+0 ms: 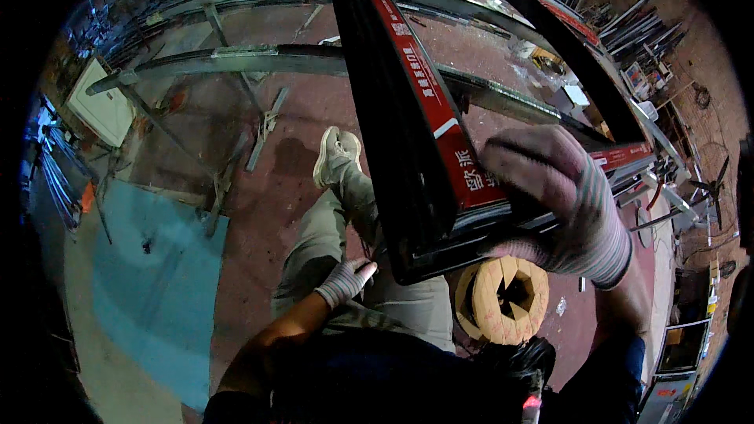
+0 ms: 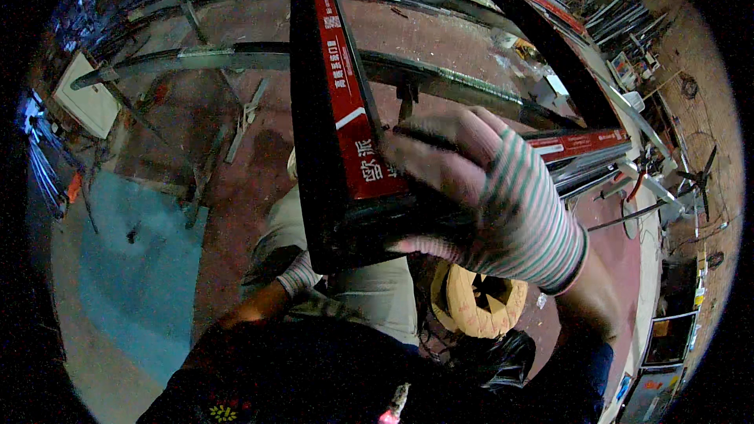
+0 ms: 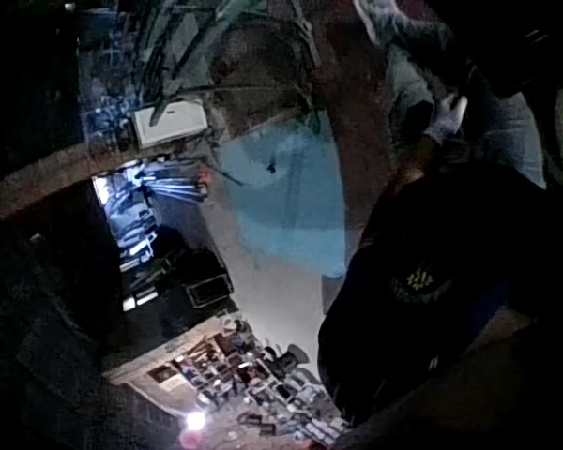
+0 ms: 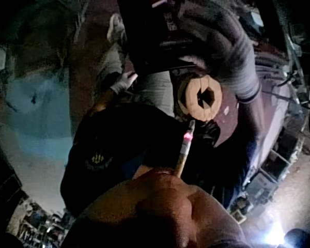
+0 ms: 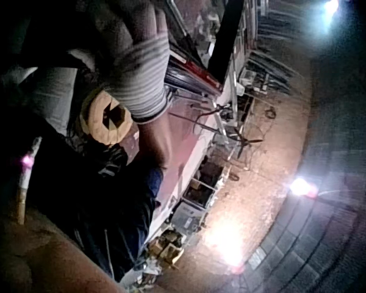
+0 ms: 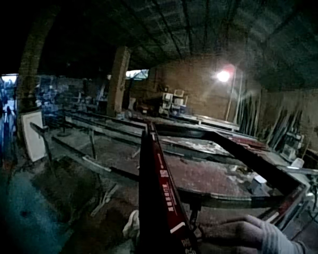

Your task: The person uses shears to trim a black rubber seal along the edges of a window frame. They repeatedly cut small sections, reposition the frame, and press the seal into place to ensure a snug fit.

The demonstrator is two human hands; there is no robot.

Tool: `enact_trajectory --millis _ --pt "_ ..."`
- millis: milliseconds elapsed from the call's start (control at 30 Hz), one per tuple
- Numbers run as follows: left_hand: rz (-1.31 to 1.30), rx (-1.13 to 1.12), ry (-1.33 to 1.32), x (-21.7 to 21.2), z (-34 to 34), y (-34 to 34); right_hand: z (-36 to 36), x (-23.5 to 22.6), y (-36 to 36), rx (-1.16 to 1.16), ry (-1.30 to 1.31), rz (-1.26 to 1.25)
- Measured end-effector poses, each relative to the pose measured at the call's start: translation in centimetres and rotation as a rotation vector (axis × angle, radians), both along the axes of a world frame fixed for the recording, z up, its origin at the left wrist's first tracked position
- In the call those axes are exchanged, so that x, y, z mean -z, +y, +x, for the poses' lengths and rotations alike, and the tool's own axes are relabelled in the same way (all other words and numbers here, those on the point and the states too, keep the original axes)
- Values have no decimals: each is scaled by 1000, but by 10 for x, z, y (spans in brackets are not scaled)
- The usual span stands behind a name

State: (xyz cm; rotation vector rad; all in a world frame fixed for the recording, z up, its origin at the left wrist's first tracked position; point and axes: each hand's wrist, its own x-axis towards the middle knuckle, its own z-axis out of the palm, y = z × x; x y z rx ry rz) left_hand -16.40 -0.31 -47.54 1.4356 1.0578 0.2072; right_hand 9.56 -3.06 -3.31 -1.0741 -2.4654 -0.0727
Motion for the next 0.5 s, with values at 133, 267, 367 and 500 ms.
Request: enact_trajectory --millis 133,267,367,500 --pt "112 20 52 0 1 1 8 0 -3 -91 -28 87" --pt "-27 -25 131 -22 1 2 12 6 -7 -108 -28 165" --pt "-85 -25 146 -18 3 2 9 15 -10 -79 -45 323" --pt "46 35 166 -74 1 -11 8 26 -14 -81 33 388"
